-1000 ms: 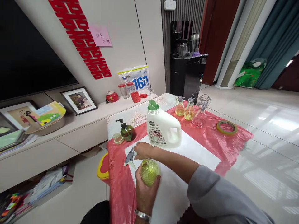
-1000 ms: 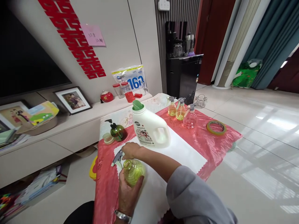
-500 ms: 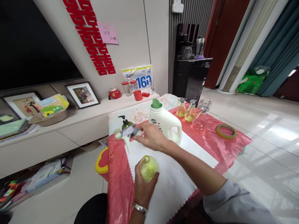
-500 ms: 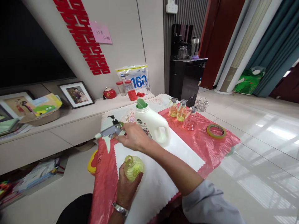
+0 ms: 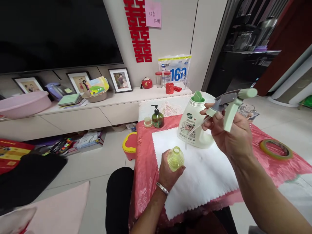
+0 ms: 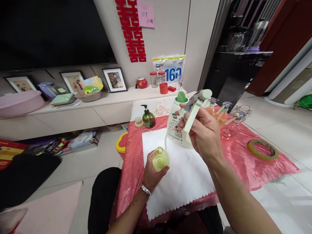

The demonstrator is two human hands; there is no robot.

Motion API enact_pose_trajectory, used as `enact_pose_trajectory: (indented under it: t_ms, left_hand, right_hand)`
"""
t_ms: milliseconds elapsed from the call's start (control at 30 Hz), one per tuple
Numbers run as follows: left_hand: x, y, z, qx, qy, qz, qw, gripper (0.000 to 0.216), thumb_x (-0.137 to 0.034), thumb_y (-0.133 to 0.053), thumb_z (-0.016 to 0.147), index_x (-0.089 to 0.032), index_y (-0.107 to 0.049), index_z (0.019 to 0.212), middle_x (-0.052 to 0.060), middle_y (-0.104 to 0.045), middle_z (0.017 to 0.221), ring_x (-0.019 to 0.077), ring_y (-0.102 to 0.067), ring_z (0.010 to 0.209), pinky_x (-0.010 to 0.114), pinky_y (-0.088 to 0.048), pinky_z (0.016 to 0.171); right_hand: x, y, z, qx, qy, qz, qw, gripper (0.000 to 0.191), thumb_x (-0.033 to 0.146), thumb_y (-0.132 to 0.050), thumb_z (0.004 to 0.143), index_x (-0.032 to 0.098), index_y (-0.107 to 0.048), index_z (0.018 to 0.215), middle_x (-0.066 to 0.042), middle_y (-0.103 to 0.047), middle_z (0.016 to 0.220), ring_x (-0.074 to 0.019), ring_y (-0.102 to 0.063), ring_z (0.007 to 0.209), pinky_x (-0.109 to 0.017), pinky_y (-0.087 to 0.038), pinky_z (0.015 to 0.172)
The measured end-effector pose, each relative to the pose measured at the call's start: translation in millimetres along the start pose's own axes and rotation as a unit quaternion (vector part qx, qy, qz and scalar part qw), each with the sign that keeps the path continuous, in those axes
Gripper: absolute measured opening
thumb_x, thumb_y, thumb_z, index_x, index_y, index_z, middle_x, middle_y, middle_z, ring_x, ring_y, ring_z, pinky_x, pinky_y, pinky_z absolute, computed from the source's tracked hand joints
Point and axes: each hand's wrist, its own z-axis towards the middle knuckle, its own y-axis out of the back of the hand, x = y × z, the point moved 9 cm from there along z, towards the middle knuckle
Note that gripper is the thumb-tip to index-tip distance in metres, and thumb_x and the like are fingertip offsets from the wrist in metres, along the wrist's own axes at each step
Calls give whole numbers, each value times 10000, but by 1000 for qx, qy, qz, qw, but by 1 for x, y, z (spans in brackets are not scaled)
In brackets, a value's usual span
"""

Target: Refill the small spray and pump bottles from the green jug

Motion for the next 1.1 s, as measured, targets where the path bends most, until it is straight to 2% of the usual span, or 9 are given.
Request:
enact_pose_trajectory:
  t_ms: [200, 333, 467, 667, 867, 967, 1100]
  left_hand:
    - [-2, 0, 1, 4, -4, -17, 1000, 868, -630, -765, 660, -162, -442, 1316, 159, -607, 1256, 323, -631, 1146, 490, -524, 987]
    - [-3, 0, 1, 1, -6, -24, 1000, 865, -611, -783, 649, -158, -452, 1307, 152, -607, 1238, 322, -630, 1136, 493, -522, 989]
    - [-3, 0, 1, 7, -1, -28, 1000, 862, -587, -797, 645, -154, -448, 1303, 157, -603, 1241, 325, -625, 1135, 503, -520, 985]
    - [-5, 0, 1, 7, -7, -23, 1000, 874, -603, -791, 653, -160, -433, 1315, 162, -584, 1274, 330, -604, 1182, 513, -495, 1024]
    - [-8, 0, 2, 2, -7, -22, 1000, 880, -644, -779, 636, -171, -449, 1301, 150, -589, 1252, 336, -603, 1181, 509, -496, 1022]
    - [-7, 0, 3, -3, 3, -27, 1000, 830, -553, -814, 619, -176, -462, 1270, 142, -592, 1228, 332, -615, 1148, 506, -513, 992]
    - [-7, 0, 3, -4, 16, -14, 1000, 779, -397, -843, 600, -193, -462, 1248, 136, -596, 1221, 332, -623, 1132, 512, -524, 980]
  right_hand:
    - [-9, -14, -2, 18, -9, -30, 999, 297, 431, -732, 812, 245, -669, 1034, -42, -632, 1028, -117, -563, 707, -306, -547, 663]
    - [-31, -23, -9, 57, -31, -10, 998, 289, 378, -739, 822, 226, -667, 1057, -40, -649, 1015, -119, -597, 728, -307, -562, 688]
    - [-54, -25, -18, 92, -60, -19, 994, 304, 353, -729, 831, 208, -650, 1086, -44, -653, 1011, -159, -645, 838, -339, -576, 765]
    - [-59, -27, -26, 149, -44, -119, 981, 274, 386, -715, 855, 245, -657, 1082, -23, -652, 1024, -149, -638, 885, -282, -555, 752]
    - [-79, -34, -40, 241, -41, -226, 943, 202, 398, -682, 880, 225, -691, 983, -36, -659, 1005, -181, -614, 930, -305, -500, 786]
    - [-93, -34, -47, 258, -36, -248, 933, 170, 389, -661, 897, 220, -682, 908, -34, -652, 1005, -187, -603, 965, -311, -477, 814]
    - [-107, -33, -56, 272, -38, -256, 927, 176, 380, -647, 915, 248, -692, 1022, -32, -651, 1096, -177, -594, 1002, -307, -472, 844]
